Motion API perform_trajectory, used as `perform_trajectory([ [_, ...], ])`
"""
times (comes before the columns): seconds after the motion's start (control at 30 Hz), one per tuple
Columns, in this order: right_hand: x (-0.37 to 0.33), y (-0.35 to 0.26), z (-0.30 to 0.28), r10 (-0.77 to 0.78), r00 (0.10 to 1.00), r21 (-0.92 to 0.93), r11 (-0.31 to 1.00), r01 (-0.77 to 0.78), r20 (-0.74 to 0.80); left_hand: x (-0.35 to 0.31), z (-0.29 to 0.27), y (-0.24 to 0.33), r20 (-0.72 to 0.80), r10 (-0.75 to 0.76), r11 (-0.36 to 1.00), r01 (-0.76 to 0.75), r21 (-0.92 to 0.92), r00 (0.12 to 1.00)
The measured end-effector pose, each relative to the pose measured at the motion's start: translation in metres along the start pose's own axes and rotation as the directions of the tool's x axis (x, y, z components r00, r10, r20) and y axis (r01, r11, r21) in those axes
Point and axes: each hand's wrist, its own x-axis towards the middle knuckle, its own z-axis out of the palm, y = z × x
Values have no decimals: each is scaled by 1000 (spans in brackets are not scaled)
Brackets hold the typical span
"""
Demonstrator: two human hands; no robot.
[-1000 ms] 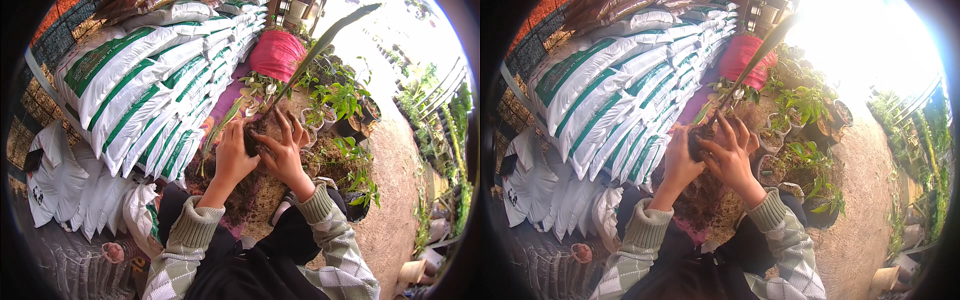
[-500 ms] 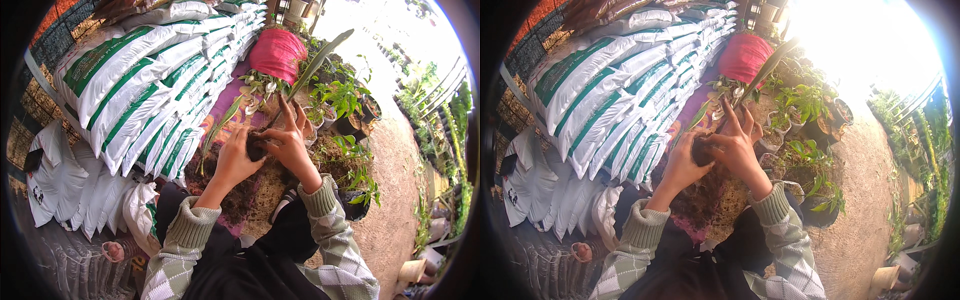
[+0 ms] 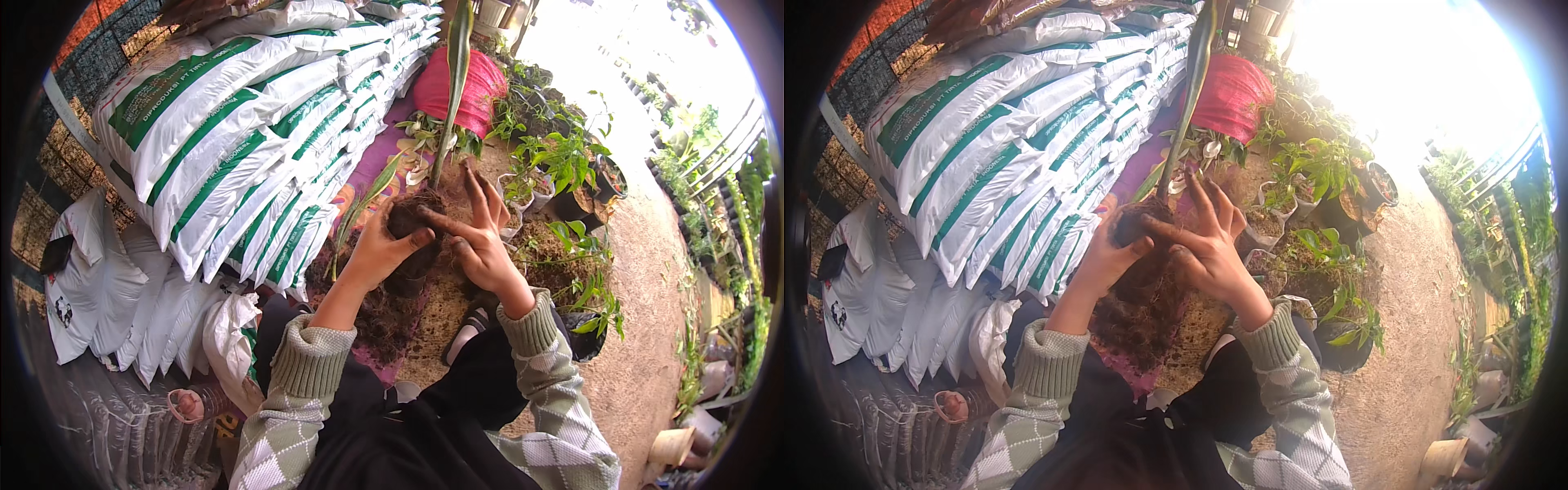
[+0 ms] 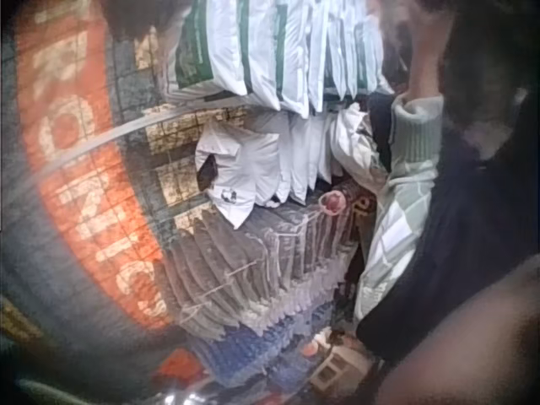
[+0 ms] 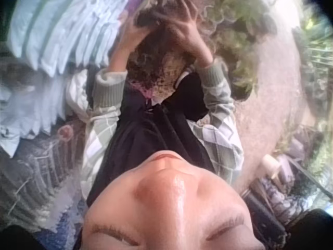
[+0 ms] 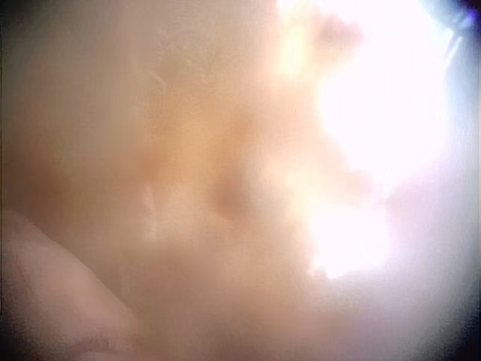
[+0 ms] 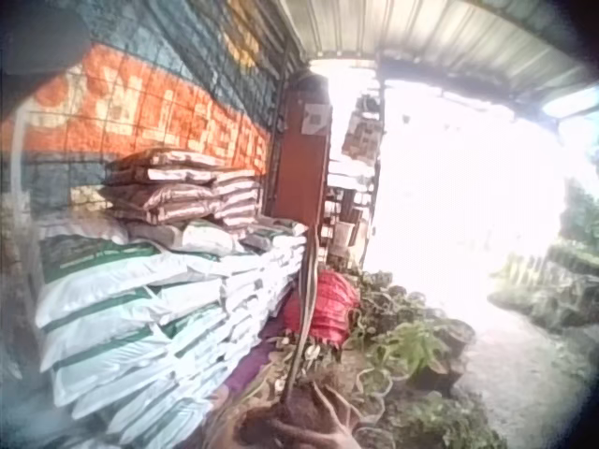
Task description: The person sits on the ground and repeatedly handles a plant's root ball, loosening and shaping the soil and roots by hand. The person continues to adjust the root ball throughout the clip without placing it into a pot or container.
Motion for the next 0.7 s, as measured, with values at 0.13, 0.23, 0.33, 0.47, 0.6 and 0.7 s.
perform_trajectory([
  [0.13, -2, -5, 2, -26, 993, 59, 998, 34, -117, 0, -1, -3, -94, -54, 998, 51, -35, 994],
  [0.23, -2, -6, 4, -38, 998, -10, 999, 37, -57, 1, 2, 0, -150, -85, 996, 78, -52, 985],
  [0.33, 6, -10, 3, 66, 982, 126, 991, -44, -177, 0, 2, -5, -172, -165, 963, 120, -243, 971],
  [0.47, 6, -6, 12, 71, 992, 86, 994, -62, -103, 1, -2, -18, -115, -159, 906, 98, -412, 981],
  [0.6, 11, -11, 7, 63, 994, 48, 997, -59, -84, 1, 3, -5, -158, -201, 906, 122, -405, 967],
  [0.7, 17, -15, 5, 153, 978, 217, 969, -119, -144, 2, -5, -17, -111, -173, 863, 96, -496, 979],
])
